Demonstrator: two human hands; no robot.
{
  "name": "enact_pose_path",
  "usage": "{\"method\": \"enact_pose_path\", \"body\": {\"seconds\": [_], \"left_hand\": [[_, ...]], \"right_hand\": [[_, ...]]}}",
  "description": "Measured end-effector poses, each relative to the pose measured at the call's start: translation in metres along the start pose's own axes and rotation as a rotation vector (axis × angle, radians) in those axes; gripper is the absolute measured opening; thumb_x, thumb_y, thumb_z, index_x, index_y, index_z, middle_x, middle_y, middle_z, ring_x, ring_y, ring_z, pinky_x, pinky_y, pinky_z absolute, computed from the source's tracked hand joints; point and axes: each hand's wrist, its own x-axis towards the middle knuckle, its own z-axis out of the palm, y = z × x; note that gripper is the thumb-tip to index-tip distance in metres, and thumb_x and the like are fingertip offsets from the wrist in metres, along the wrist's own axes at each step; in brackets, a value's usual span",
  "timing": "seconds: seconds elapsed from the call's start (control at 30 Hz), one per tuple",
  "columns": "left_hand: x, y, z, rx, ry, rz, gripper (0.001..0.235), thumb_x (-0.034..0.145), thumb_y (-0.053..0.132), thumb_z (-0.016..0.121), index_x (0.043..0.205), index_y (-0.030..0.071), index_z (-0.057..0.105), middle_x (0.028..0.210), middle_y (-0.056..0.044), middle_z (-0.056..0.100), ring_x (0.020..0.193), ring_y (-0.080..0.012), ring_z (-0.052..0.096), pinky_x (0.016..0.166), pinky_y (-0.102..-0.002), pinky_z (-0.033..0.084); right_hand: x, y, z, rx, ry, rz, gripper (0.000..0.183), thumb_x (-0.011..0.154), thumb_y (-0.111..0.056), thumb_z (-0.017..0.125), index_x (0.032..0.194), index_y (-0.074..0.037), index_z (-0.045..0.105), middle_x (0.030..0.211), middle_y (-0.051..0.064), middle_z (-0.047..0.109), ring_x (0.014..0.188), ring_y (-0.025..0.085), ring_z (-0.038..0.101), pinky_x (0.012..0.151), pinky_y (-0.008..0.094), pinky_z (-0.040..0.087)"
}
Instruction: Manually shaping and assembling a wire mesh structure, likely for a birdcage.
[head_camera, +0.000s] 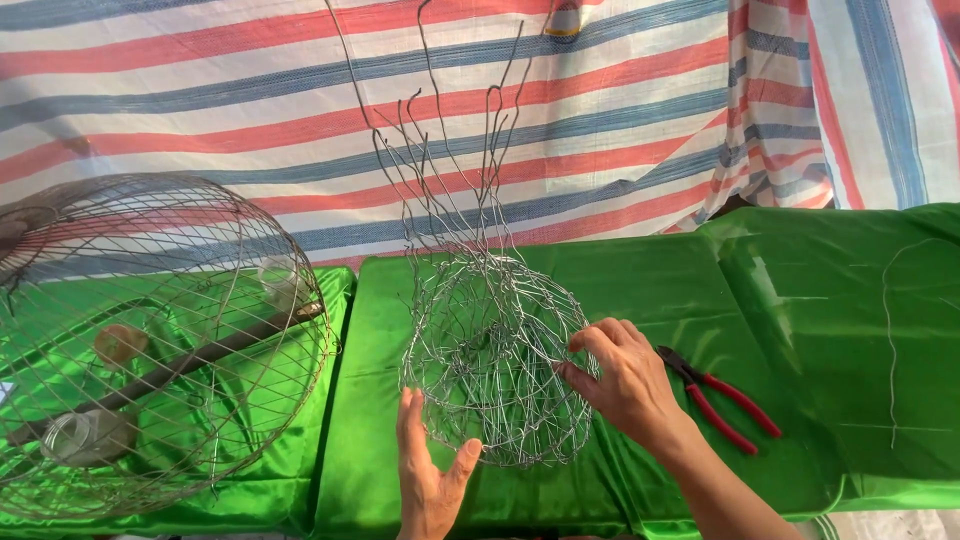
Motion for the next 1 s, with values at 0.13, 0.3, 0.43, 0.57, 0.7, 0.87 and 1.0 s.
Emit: {"method": "enact_pose_path", "body": {"seconds": [0.13, 0.3, 0.43, 0.57, 0.7, 0.87, 1.0], "left_hand": [[0.0, 0.004, -0.004, 0.0, -0.023, -0.04, 0.103, 0.082, 0.059, 0.068, 0.161, 0.016, 0.017, 0.169, -0.029, 0.01, 0.155, -0.0452, 0.021, 0.115, -0.065, 0.034], [-0.001, 0.003, -0.004, 0.001, -0.016, -0.036, 0.101, 0.082, 0.059, 0.068, 0.16, 0.016, 0.02, 0.17, -0.028, 0.013, 0.154, -0.0442, 0.024, 0.114, -0.064, 0.036], [0.0, 0.002, -0.005, 0.003, -0.016, -0.025, 0.099, 0.083, 0.057, 0.07, 0.16, 0.016, 0.022, 0.169, -0.029, 0.015, 0.154, -0.0448, 0.024, 0.114, -0.063, 0.037], [0.0, 0.0, -0.005, 0.003, -0.019, -0.004, 0.099, 0.084, 0.058, 0.069, 0.161, 0.018, 0.02, 0.169, -0.029, 0.015, 0.155, -0.0456, 0.023, 0.114, -0.065, 0.037], [-0.001, -0.005, -0.003, 0.007, -0.027, 0.008, 0.1, 0.084, 0.056, 0.071, 0.161, 0.017, 0.019, 0.168, -0.032, 0.012, 0.155, -0.0475, 0.02, 0.113, -0.067, 0.036], [-0.002, -0.006, -0.002, 0.004, -0.027, 0.048, 0.101, 0.087, 0.058, 0.068, 0.161, 0.015, 0.016, 0.168, -0.031, 0.013, 0.155, -0.0469, 0.02, 0.113, -0.067, 0.037], [-0.002, -0.009, -0.001, 0.033, -0.01, 0.062, 0.101, 0.086, 0.059, 0.068, 0.161, 0.014, 0.017, 0.167, -0.032, 0.015, 0.154, -0.0478, 0.023, 0.112, -0.067, 0.039]], "right_hand": [[-0.001, -0.002, 0.0, 0.052, -0.09, 0.081, 0.03, 0.087, -0.037, 0.078, 0.102, -0.015, 0.064, 0.098, 0.001, 0.071, 0.082, 0.023, 0.066, 0.07, 0.041, 0.052], [-0.007, 0.001, 0.005, 0.094, -0.152, 0.127, 0.033, 0.088, -0.034, 0.076, 0.112, -0.016, 0.061, 0.105, -0.003, 0.075, 0.079, 0.015, 0.074, 0.064, 0.038, 0.057], [-0.008, 0.0, 0.006, 0.138, -0.103, 0.041, 0.028, 0.092, -0.022, 0.071, 0.114, -0.01, 0.058, 0.104, 0.003, 0.075, 0.079, 0.013, 0.077, 0.057, 0.033, 0.059], [-0.008, -0.005, 0.005, 0.129, -0.073, -0.006, 0.021, 0.095, -0.009, 0.063, 0.114, -0.008, 0.055, 0.087, 0.001, 0.074, 0.06, 0.015, 0.067, 0.048, 0.034, 0.052], [-0.011, -0.002, 0.008, 0.127, -0.118, 0.034, 0.021, 0.099, -0.017, 0.059, 0.117, -0.008, 0.055, 0.094, 0.004, 0.075, 0.064, 0.021, 0.07, 0.049, 0.038, 0.052], [-0.014, -0.004, 0.008, 0.093, -0.082, 0.062, 0.027, 0.097, -0.021, 0.063, 0.121, -0.01, 0.058, 0.102, 0.005, 0.076, 0.077, 0.019, 0.077, 0.058, 0.04, 0.057], [-0.012, -0.019, -0.001, -0.028, 0.068, 0.047, 0.025, 0.092, -0.019, 0.07, 0.116, -0.014, 0.064, 0.113, 0.003, 0.072, 0.052, 0.018, 0.065, 0.048, 0.036, 0.052]]}}
